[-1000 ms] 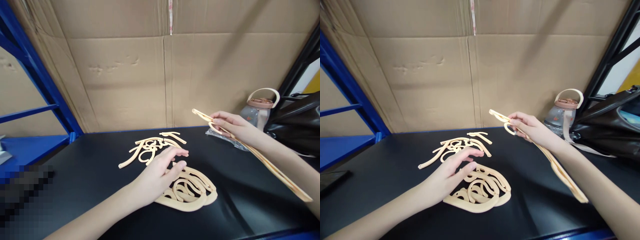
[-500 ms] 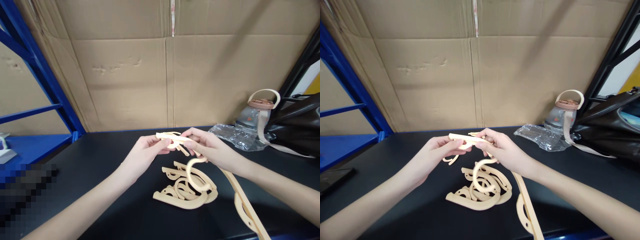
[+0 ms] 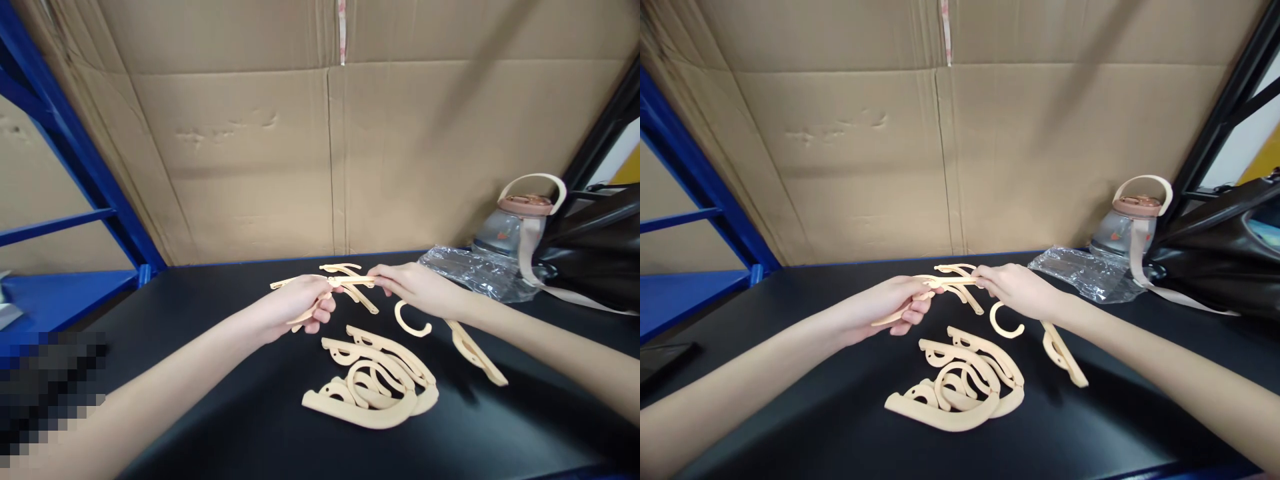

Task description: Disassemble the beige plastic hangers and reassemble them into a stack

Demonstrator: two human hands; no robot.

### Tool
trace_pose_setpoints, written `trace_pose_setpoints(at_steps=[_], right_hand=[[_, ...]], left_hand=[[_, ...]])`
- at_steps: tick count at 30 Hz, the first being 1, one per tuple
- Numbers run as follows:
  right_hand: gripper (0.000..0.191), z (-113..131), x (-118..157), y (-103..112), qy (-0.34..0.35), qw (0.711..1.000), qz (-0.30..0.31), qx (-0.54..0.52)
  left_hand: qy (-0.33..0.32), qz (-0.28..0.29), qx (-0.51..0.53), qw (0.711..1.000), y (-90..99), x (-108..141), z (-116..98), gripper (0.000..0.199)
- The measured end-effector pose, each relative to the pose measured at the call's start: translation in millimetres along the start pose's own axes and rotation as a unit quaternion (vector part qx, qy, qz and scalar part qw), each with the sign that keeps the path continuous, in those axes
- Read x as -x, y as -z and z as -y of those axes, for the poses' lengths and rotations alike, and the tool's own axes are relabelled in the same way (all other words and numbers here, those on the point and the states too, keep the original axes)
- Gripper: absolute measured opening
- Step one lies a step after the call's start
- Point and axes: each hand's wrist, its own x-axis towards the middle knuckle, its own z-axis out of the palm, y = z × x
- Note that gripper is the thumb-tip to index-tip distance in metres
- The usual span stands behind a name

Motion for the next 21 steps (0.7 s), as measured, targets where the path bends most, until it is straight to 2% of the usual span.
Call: trace_pose_setpoints(at_steps=[2,4,6,9,11,14,18,21], right_hand=[[0.024,-5,-3,-7,0.039,0.991,-0.006,0.129],[0.021,-4,-8,-13,0.085,0.965,-0.037,0.246],[0.021,0,-14,-17,0.143,0.934,-0.07,0.318],[0.021,6,-24,-20,0.244,0.901,-0.086,0.347],[0.023,6,-29,-22,0.293,0.894,-0.075,0.329],[0.026,1,-34,-27,0.305,0.904,-0.046,0.297],[0.015,-3,-37,-28,0.238,0.936,0.011,0.258],[0.01,0,-38,-24,0.188,0.961,0.052,0.197]], left_hand=[[0.039,0.036,0.021,0.998,-2.3,-8,0,0.014],[0.051,0.045,0.027,0.997,-6.1,-16,0,0.019],[0.058,0.049,0.027,0.997,-9.7,-21,-1,0.019],[0.076,0.061,0.02,0.995,-11.6,-23,-5,0.016],[0.089,0.068,0.007,0.994,-9.8,-22,-7,0.016],[0.082,0.067,-0.003,0.994,-5.6,-19,-5,0.013],[0.032,0.04,-0.008,0.999,-4.3,-21,5,0.013],[-0.009,0.018,-0.069,0.997,-6.2,-24,11,0.018]])
